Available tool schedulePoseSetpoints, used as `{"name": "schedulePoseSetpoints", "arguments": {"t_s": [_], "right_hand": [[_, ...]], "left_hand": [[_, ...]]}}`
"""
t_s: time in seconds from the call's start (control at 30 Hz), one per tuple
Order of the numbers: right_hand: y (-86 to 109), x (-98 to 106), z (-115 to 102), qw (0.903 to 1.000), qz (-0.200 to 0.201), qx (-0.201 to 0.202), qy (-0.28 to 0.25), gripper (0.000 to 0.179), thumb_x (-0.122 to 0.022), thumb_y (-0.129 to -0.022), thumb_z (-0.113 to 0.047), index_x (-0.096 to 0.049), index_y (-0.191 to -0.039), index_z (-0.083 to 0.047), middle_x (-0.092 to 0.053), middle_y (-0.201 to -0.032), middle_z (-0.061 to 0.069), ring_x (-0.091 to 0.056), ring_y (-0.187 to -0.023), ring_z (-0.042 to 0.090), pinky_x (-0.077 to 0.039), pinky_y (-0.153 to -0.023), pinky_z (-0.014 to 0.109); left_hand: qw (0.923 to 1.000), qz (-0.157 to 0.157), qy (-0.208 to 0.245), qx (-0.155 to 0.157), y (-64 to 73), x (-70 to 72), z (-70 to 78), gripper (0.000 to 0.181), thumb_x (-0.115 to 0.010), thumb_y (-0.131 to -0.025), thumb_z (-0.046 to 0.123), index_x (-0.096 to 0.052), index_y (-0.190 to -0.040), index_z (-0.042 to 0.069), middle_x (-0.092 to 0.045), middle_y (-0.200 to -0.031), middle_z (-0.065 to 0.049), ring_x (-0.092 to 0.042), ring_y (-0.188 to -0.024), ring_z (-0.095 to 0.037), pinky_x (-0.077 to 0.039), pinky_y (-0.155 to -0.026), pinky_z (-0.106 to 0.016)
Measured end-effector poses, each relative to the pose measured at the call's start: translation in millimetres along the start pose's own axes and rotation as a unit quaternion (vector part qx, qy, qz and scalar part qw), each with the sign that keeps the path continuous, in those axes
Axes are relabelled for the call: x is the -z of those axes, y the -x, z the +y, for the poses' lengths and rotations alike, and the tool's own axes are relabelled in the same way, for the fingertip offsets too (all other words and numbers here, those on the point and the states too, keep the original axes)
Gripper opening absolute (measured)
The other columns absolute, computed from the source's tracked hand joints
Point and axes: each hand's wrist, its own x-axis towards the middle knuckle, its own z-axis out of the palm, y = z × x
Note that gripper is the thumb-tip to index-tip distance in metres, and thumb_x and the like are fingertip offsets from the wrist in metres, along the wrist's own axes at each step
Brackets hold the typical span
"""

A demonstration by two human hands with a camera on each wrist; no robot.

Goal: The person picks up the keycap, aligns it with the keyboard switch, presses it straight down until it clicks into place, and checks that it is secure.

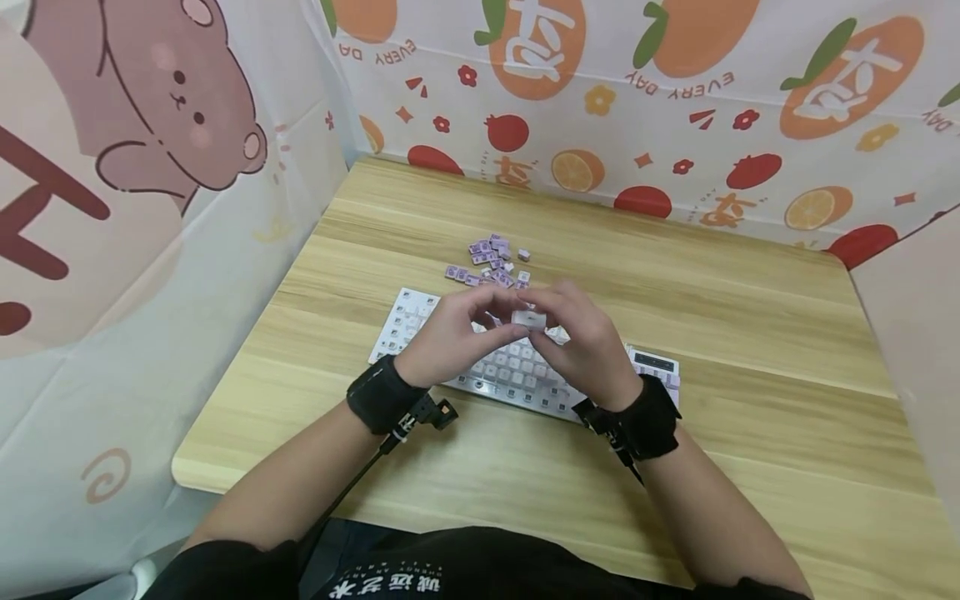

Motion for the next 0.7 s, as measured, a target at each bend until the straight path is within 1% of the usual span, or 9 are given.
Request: {"name": "schedulePoseSetpoints", "arguments": {"t_s": [0.13, 0.23, 0.3, 0.4, 0.5, 0.57, 0.63, 0.7], "right_hand": [[1.9, 3.1, -2.5, 0.9995, 0.009, -0.012, -0.027, 0.047, -0.078, -0.079, 0.002, -0.062, -0.122, -0.003, -0.065, -0.106, 0.011, -0.057, -0.087, 0.018, -0.053, -0.069, 0.032], [3.9, 8.2, -1.8, 0.9986, 0.008, -0.031, -0.043, 0.040, -0.080, -0.079, -0.001, -0.067, -0.117, -0.003, -0.067, -0.103, 0.010, -0.060, -0.087, 0.018, -0.054, -0.075, 0.029], [6.2, 11.7, -0.2, 0.9982, 0.005, -0.042, -0.042, 0.035, -0.079, -0.079, -0.002, -0.070, -0.113, -0.002, -0.069, -0.101, 0.010, -0.063, -0.089, 0.019, -0.054, -0.079, 0.026], [10.0, 19.0, 3.8, 0.9983, -0.004, -0.055, -0.016, 0.029, -0.078, -0.081, -0.004, -0.073, -0.109, -0.002, -0.071, -0.100, 0.009, -0.065, -0.092, 0.020, -0.054, -0.083, 0.027], [13.3, 23.8, 8.0, 0.9969, -0.024, -0.070, 0.028, 0.027, -0.078, -0.082, -0.008, -0.074, -0.109, -0.003, -0.073, -0.101, 0.009, -0.067, -0.095, 0.021, -0.054, -0.087, 0.033], [16.3, 26.2, 11.2, 0.9939, -0.042, -0.085, 0.057, 0.026, -0.078, -0.083, -0.010, -0.074, -0.108, -0.003, -0.074, -0.101, 0.010, -0.068, -0.095, 0.022, -0.054, -0.088, 0.037], [20.4, 28.4, 14.3, 0.9888, -0.065, -0.106, 0.083, 0.025, -0.078, -0.083, -0.011, -0.074, -0.107, -0.003, -0.075, -0.100, 0.010, -0.069, -0.094, 0.022, -0.054, -0.089, 0.040], [25.9, 30.5, 18.4, 0.9816, -0.091, -0.134, 0.101, 0.024, -0.078, -0.084, -0.012, -0.074, -0.105, -0.003, -0.075, -0.099, 0.009, -0.069, -0.090, 0.021, -0.054, -0.087, 0.040]], "left_hand": [[0.9999, 0.008, 0.005, -0.011, 0.3, -1.4, 1.8, 0.023, -0.074, -0.089, 0.014, -0.069, -0.110, 0.008, -0.070, -0.105, -0.002, -0.064, -0.090, -0.012, -0.055, -0.077, -0.031], [0.9998, 0.011, 0.010, -0.015, -0.1, -1.4, 2.0, 0.023, -0.073, -0.089, 0.014, -0.070, -0.111, 0.009, -0.071, -0.106, -0.002, -0.064, -0.091, -0.012, -0.055, -0.077, -0.031], [0.9997, 0.014, 0.009, -0.019, -0.7, -2.8, 0.2, 0.024, -0.073, -0.089, 0.014, -0.070, -0.112, 0.009, -0.071, -0.105, -0.001, -0.064, -0.090, -0.012, -0.056, -0.077, -0.030], [0.9990, 0.019, -0.005, -0.041, -5.4, -8.1, -3.2, 0.023, -0.074, -0.088, 0.014, -0.071, -0.111, 0.010, -0.071, -0.102, 0.000, -0.063, -0.087, -0.010, -0.056, -0.075, -0.029], [0.9966, 0.025, -0.044, -0.066, -11.0, -15.3, -8.1, 0.022, -0.074, -0.088, 0.013, -0.072, -0.109, 0.009, -0.073, -0.102, -0.001, -0.064, -0.084, -0.009, -0.055, -0.074, -0.029], [0.9936, 0.017, -0.084, -0.073, -14.8, -21.1, -11.0, 0.021, -0.074, -0.088, 0.013, -0.072, -0.108, 0.009, -0.074, -0.104, -0.002, -0.065, -0.083, -0.010, -0.055, -0.074, -0.028], [0.9881, -0.003, -0.136, -0.072, -20.2, -27.4, -13.1, 0.019, -0.074, -0.088, 0.015, -0.072, -0.106, 0.009, -0.074, -0.103, -0.002, -0.066, -0.084, -0.011, -0.055, -0.076, -0.028], [0.9794, -0.036, -0.188, -0.063, -27.1, -34.4, -15.1, 0.018, -0.074, -0.088, 0.018, -0.072, -0.105, 0.011, -0.074, -0.102, -0.002, -0.067, -0.085, -0.011, -0.054, -0.077, -0.027]]}}
